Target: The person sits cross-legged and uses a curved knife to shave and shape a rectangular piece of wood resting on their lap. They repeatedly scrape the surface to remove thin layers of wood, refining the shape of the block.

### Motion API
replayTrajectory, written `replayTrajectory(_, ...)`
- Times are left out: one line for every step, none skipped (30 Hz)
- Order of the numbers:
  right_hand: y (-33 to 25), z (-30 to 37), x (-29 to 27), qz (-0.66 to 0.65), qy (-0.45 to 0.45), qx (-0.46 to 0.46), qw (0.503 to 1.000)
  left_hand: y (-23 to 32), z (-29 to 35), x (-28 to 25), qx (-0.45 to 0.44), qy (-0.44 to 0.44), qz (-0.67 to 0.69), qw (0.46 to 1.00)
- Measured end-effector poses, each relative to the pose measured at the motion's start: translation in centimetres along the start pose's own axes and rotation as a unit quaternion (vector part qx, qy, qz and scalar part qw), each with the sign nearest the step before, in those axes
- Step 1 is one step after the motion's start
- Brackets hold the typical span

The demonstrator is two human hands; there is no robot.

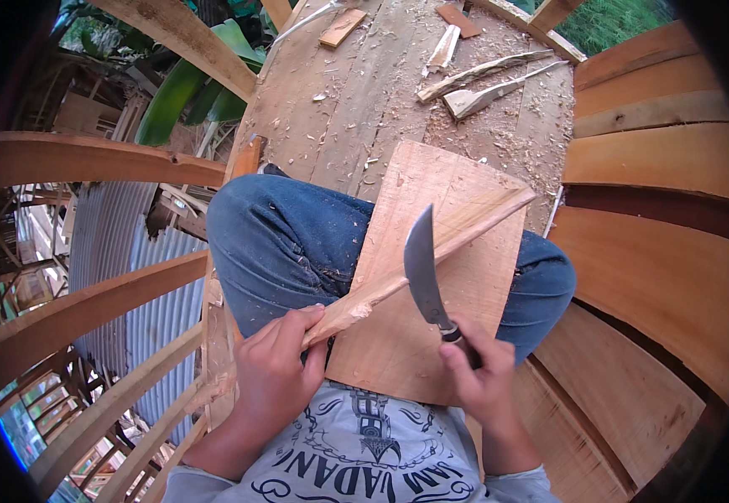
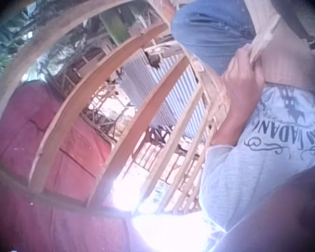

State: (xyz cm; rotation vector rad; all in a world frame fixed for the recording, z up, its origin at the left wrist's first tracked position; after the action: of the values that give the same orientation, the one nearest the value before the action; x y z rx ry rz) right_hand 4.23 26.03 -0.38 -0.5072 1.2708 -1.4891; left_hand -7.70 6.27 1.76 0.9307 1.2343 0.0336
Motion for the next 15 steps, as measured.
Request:
replayTrajectory(1.1, 0.0, -1.0, -0.041, 0.038, 0.031, 0.998, 0.0, -0.2, -0.1, 0.003, 0.002, 0.000, 1.000)
replayTrajectory(2.0, 0.1, -1.7, -0.085, 0.072, 0.064, 0.992, 0.2, -0.2, -0.2, 0.003, 0.002, -0.003, 1.000)
replayTrajectory(1.7, 0.0, -1.5, -0.135, 0.085, 0.057, 0.986, 0.2, -0.2, -0.3, 0.002, 0.003, -0.006, 1.000)
replayTrajectory(1.4, -0.1, -1.4, -0.183, 0.096, 0.050, 0.977, 0.2, 0.0, -0.2, 0.000, -0.002, -0.004, 1.000)
replayTrajectory(0.8, -0.2, -0.4, -0.073, 0.038, 0.010, 0.997, 0.2, -0.2, 0.0, 0.004, -0.007, -0.002, 1.000)
replayTrajectory(0.4, -0.2, 0.5, 0.038, -0.021, -0.029, 0.999, 0.1, -0.3, 0.0, 0.008, -0.012, -0.001, 1.000)
replayTrajectory(-0.1, -0.3, 0.3, 0.061, -0.017, -0.066, 0.996, 0.1, -0.4, 0.0, 0.012, -0.009, -0.006, 1.000)
replayTrajectory(0.6, -0.3, -0.7, -0.006, 0.019, -0.034, 0.999, 0.2, -0.2, -0.1, 0.010, -0.005, -0.009, 1.000)
replayTrajectory(1.4, -0.2, -1.6, -0.073, 0.055, -0.001, 0.996, 0.3, 0.1, -0.1, 0.007, -0.001, -0.012, 1.000)
replayTrajectory(2.1, -0.1, -2.3, -0.139, 0.090, 0.032, 0.986, 0.3, 0.1, -0.1, 0.006, 0.001, -0.008, 1.000)
replayTrajectory(1.4, -0.3, -2.6, -0.310, 0.141, 0.026, 0.940, 0.3, -0.2, -0.1, 0.008, 0.000, -0.006, 1.000)
replayTrajectory(0.5, -0.5, -1.6, -0.193, 0.081, -0.012, 0.978, 0.3, -0.3, -0.1, 0.010, 0.000, -0.005, 1.000)
replayTrajectory(-0.1, -0.6, -0.3, -0.072, 0.019, -0.050, 0.996, 0.3, -0.2, 0.0, 0.007, -0.002, -0.005, 1.000)
replayTrajectory(-0.6, -0.6, 0.8, 0.053, -0.041, -0.088, 0.994, 0.2, -0.1, 0.1, 0.006, -0.003, -0.003, 1.000)
replayTrajectory(-0.1, -0.5, 0.3, 0.000, -0.017, -0.067, 0.998, 0.1, -0.1, 0.1, 0.004, -0.003, -0.002, 1.000)
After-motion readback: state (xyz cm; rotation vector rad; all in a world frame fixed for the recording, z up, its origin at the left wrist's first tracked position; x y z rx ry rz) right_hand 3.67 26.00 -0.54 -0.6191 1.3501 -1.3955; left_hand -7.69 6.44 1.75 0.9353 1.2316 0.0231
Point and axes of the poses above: each hand's wrist, its own z-axis away from the middle knuckle, its own x-axis out of the palm, y = z × x, the point moved 6 cm from there along -z, towards the middle knuckle, and after that the axes turned 3 degrees about x, right-handed, at the moved point
